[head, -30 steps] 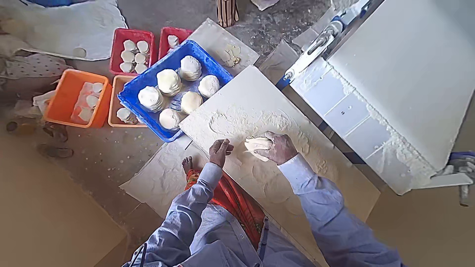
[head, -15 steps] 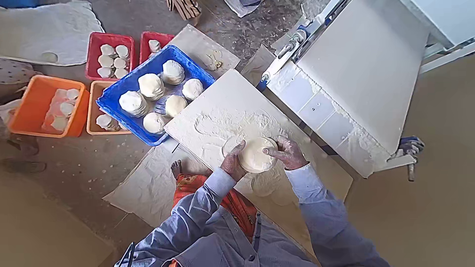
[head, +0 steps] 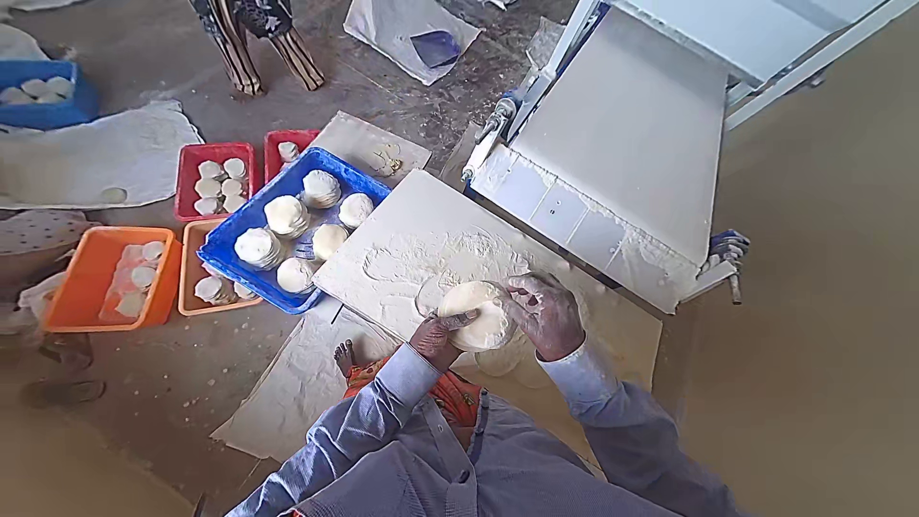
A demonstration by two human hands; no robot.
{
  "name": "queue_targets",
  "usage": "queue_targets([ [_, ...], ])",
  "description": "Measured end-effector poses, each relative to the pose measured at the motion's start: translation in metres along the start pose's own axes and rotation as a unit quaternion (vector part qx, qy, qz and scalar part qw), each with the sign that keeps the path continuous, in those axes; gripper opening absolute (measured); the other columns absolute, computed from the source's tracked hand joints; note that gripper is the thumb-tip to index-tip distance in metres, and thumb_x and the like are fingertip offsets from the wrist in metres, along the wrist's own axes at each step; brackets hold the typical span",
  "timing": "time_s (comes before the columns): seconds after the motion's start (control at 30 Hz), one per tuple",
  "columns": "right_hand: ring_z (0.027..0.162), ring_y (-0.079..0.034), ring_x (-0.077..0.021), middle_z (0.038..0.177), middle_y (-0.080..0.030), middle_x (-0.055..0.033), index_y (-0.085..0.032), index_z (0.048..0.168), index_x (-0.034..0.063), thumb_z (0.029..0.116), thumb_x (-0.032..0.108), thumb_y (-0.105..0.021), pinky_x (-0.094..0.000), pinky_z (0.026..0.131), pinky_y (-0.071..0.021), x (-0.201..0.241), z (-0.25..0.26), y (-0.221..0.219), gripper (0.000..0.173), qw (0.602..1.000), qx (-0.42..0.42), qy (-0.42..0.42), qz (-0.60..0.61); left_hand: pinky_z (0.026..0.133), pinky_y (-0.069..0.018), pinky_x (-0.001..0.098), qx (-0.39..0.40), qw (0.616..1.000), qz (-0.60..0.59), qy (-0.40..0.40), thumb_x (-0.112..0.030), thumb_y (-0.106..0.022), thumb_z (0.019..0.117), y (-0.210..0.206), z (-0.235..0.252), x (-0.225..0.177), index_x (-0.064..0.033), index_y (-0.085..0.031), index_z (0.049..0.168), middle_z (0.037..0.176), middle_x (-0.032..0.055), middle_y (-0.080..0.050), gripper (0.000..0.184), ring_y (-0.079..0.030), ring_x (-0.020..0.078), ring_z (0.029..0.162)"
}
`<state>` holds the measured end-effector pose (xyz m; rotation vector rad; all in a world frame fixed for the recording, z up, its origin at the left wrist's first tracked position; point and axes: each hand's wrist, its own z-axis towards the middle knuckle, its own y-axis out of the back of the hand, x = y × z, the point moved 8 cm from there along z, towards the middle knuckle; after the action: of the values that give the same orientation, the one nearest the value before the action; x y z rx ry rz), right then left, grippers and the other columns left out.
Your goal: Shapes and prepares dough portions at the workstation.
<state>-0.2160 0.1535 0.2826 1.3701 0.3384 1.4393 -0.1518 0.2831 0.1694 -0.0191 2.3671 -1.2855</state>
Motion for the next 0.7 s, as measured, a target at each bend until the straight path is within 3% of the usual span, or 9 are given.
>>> queue_targets([
  [0.17, 0.078, -0.067, -0.0253, 0.088, -0.072, -0.0112, -0.076, 0.092, 0.0051, 0.0828, 0.018, -0.080, -0.0417, 0.068, -0.0552, 0.019, -0.001, 0.008, 0.017, 1.000, -0.024, 0.003, 0.007, 0.084, -0.0600, 0.0477, -0.008, 1.000, -0.008, -0.020, 0.004, -0.054, 0.0967, -0.013, -0.013, -0.006, -0.0012, -0.053, 0.125, 0.106, 0.0182, -0.069, 0.029, -0.071, 0.0287, 0.094],
  [0.23, 0.077, -0.065, -0.0219, 0.088, -0.071, -0.0105, -0.075, 0.088, 0.0053, 0.0803, 0.017, -0.082, -0.0380, 0.066, -0.0531, 0.018, -0.001, 0.011, 0.016, 0.999, -0.025, -0.010, 0.042, 0.085, -0.0592, 0.0469, -0.016, 1.000, -0.020, -0.009, -0.009, -0.048, 0.1037, -0.018, -0.019, -0.006, -0.0039, -0.054, 0.127, 0.109, 0.0169, -0.068, 0.025, -0.069, 0.0282, 0.097],
  [0.3, 0.075, -0.064, -0.0157, 0.088, -0.071, -0.0082, -0.074, 0.088, 0.0054, 0.0800, 0.016, -0.081, -0.0314, 0.063, -0.0514, 0.017, -0.003, 0.015, 0.015, 0.996, -0.027, -0.022, 0.084, 0.086, -0.0584, 0.0489, -0.013, 0.999, -0.040, 0.001, -0.034, -0.036, 0.1101, -0.024, -0.021, -0.006, -0.0075, -0.054, 0.131, 0.113, 0.0163, -0.067, 0.038, -0.068, 0.0295, 0.102],
  [0.37, 0.074, -0.066, -0.0106, 0.088, -0.072, -0.0067, -0.072, 0.092, 0.0025, 0.0821, 0.014, -0.079, -0.0272, 0.065, -0.0549, 0.015, -0.006, 0.021, 0.016, 0.989, -0.018, -0.043, 0.139, 0.086, -0.0573, 0.0519, -0.003, 0.998, -0.058, 0.003, -0.052, -0.028, 0.1084, -0.026, -0.023, -0.006, -0.0094, -0.054, 0.132, 0.115, 0.0167, -0.067, 0.055, -0.067, 0.0313, 0.105],
  [0.43, 0.070, -0.065, -0.0047, 0.083, -0.070, -0.0029, -0.069, 0.097, 0.0007, 0.0850, 0.012, -0.077, -0.0231, 0.066, -0.0568, 0.011, -0.009, 0.026, 0.018, 0.981, -0.007, -0.058, 0.183, 0.087, -0.0567, 0.0536, -0.009, 0.997, -0.070, 0.004, -0.061, -0.028, 0.1056, -0.025, -0.025, -0.005, -0.0098, -0.054, 0.133, 0.117, 0.0171, -0.067, 0.064, -0.067, 0.0322, 0.107],
  [0.53, 0.066, -0.064, -0.0004, 0.078, -0.069, 0.0027, -0.066, 0.100, 0.0025, 0.0863, 0.007, -0.075, -0.0196, 0.063, -0.0561, 0.000, -0.013, 0.030, 0.016, 0.969, 0.007, -0.093, 0.227, 0.089, -0.0559, 0.0542, -0.025, 0.997, -0.073, 0.017, -0.069, -0.028, 0.1023, -0.022, -0.029, -0.003, -0.0099, -0.053, 0.136, 0.119, 0.0174, -0.066, 0.072, -0.066, 0.0323, 0.109],
  [0.7, 0.070, -0.069, -0.0033, 0.082, -0.072, 0.0035, -0.067, 0.104, 0.0053, 0.0865, 0.004, -0.074, -0.0227, 0.065, -0.0604, -0.010, -0.020, 0.031, 0.019, 0.952, 0.038, -0.145, 0.269, 0.088, -0.0560, 0.0543, -0.023, 0.996, -0.078, 0.032, -0.075, -0.025, 0.0990, -0.020, -0.031, 0.002, -0.0097, -0.054, 0.136, 0.120, 0.0182, -0.066, 0.080, -0.066, 0.0327, 0.109],
])
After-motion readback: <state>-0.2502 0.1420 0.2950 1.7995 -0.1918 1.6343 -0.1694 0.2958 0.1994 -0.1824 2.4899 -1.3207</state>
